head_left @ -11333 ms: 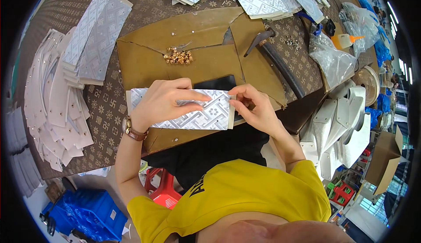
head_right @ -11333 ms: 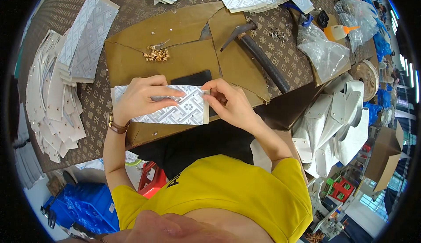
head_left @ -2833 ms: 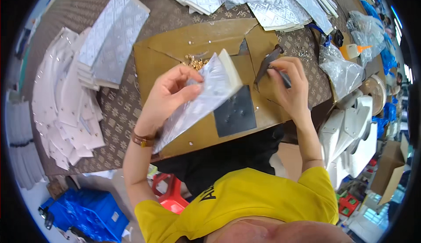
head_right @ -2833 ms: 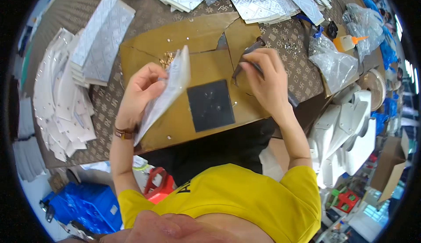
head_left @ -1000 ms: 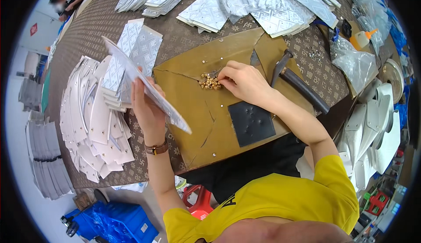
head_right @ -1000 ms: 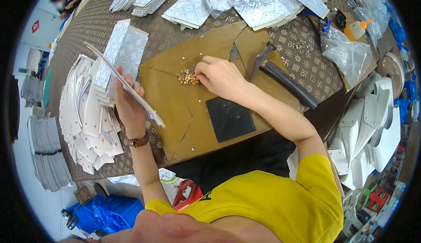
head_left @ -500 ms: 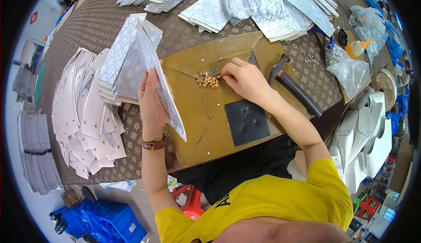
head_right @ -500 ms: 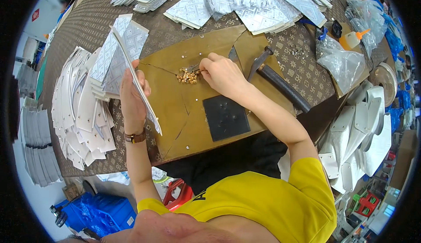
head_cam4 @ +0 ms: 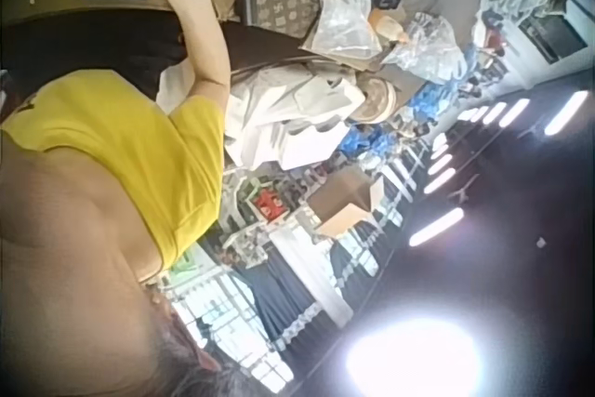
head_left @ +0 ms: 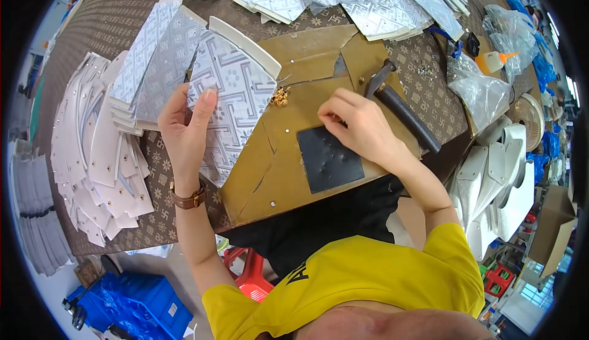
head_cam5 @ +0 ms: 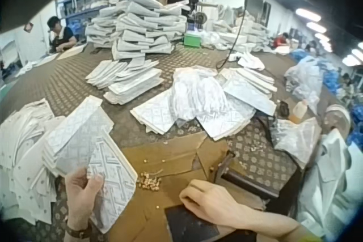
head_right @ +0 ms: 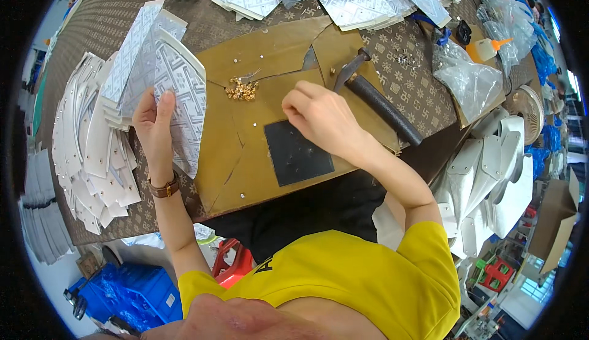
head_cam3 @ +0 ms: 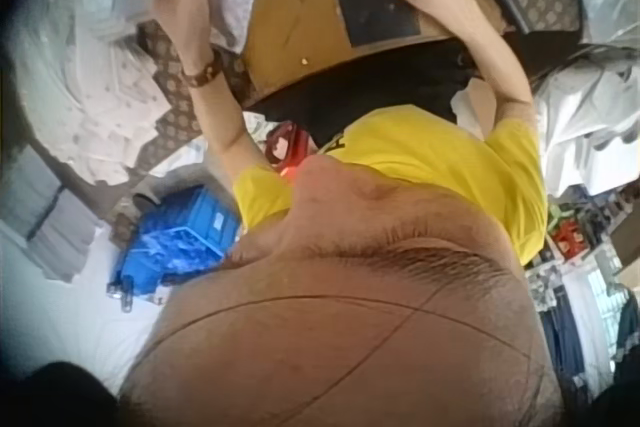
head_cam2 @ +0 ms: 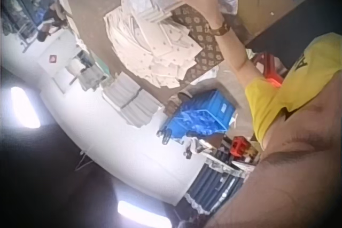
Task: Assembling small metal fasteners into precut patterned material pieces using a hammer tool.
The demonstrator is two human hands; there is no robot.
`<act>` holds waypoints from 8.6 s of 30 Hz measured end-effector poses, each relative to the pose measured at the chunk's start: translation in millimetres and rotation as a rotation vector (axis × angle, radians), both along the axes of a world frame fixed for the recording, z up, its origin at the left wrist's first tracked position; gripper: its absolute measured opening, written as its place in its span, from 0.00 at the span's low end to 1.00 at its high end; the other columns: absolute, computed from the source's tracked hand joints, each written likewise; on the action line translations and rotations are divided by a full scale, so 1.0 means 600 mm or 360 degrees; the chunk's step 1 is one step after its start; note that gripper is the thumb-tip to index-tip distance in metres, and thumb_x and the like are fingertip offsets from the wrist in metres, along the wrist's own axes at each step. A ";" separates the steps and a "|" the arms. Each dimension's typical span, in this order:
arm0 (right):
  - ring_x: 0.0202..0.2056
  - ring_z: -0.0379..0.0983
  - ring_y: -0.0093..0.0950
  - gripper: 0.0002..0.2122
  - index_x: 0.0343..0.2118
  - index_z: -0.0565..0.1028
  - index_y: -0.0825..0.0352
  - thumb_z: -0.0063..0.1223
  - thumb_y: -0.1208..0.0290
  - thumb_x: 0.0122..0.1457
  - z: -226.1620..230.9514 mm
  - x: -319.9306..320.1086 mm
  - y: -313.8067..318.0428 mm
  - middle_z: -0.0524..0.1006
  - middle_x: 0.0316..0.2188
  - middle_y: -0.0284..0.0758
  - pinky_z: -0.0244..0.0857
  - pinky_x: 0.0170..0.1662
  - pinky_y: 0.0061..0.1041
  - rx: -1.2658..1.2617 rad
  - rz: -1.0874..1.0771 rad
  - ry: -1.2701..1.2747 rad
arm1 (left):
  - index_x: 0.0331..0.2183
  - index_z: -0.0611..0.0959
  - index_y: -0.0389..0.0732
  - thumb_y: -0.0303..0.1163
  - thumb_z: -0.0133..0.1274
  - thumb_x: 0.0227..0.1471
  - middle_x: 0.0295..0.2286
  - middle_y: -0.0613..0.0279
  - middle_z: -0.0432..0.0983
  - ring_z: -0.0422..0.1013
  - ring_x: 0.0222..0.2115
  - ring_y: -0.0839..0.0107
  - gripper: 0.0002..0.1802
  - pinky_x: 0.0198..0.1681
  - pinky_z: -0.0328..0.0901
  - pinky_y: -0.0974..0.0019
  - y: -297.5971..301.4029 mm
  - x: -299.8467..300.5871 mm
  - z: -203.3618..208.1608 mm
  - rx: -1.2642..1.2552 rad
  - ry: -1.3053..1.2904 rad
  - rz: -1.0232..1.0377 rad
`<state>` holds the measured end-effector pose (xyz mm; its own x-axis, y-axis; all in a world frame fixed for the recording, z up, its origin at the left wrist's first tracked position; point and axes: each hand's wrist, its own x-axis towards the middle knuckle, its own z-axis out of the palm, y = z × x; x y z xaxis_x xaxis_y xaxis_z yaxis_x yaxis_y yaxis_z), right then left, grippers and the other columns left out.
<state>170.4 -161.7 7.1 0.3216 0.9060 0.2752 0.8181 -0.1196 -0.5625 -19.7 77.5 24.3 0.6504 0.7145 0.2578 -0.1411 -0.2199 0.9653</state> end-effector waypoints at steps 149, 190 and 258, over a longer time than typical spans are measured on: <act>0.42 0.75 0.45 0.16 0.57 0.73 0.69 0.46 0.68 0.71 0.091 -0.004 -0.193 0.76 0.42 0.45 0.70 0.45 0.36 -0.0372 -0.1182 0.0803 | 0.36 0.86 0.49 0.36 0.66 0.50 0.41 0.69 0.76 0.74 0.34 0.63 0.10 0.36 0.71 0.59 -0.072 0.023 -0.039 0.1247 0.0496 -0.1103; 0.37 0.76 0.40 0.07 0.36 0.78 0.69 0.63 0.77 0.55 -0.001 -0.030 -0.027 0.77 0.37 0.38 0.72 0.41 0.35 0.0012 0.0416 -0.0272 | 0.43 0.85 0.39 0.26 0.61 0.60 0.27 0.74 0.76 0.65 0.27 0.88 0.09 0.29 0.58 0.78 -0.021 0.018 -0.024 -0.0069 0.0457 -0.0497; 0.35 0.76 0.33 0.09 0.33 0.82 0.64 0.69 0.80 0.49 0.011 -0.004 -0.027 0.78 0.35 0.33 0.67 0.39 0.29 0.0228 0.0301 -0.0122 | 0.48 0.84 0.53 0.48 0.68 0.49 0.29 0.60 0.72 0.74 0.29 0.55 0.25 0.32 0.68 0.55 -0.079 0.027 -0.043 0.1046 0.0744 -0.0733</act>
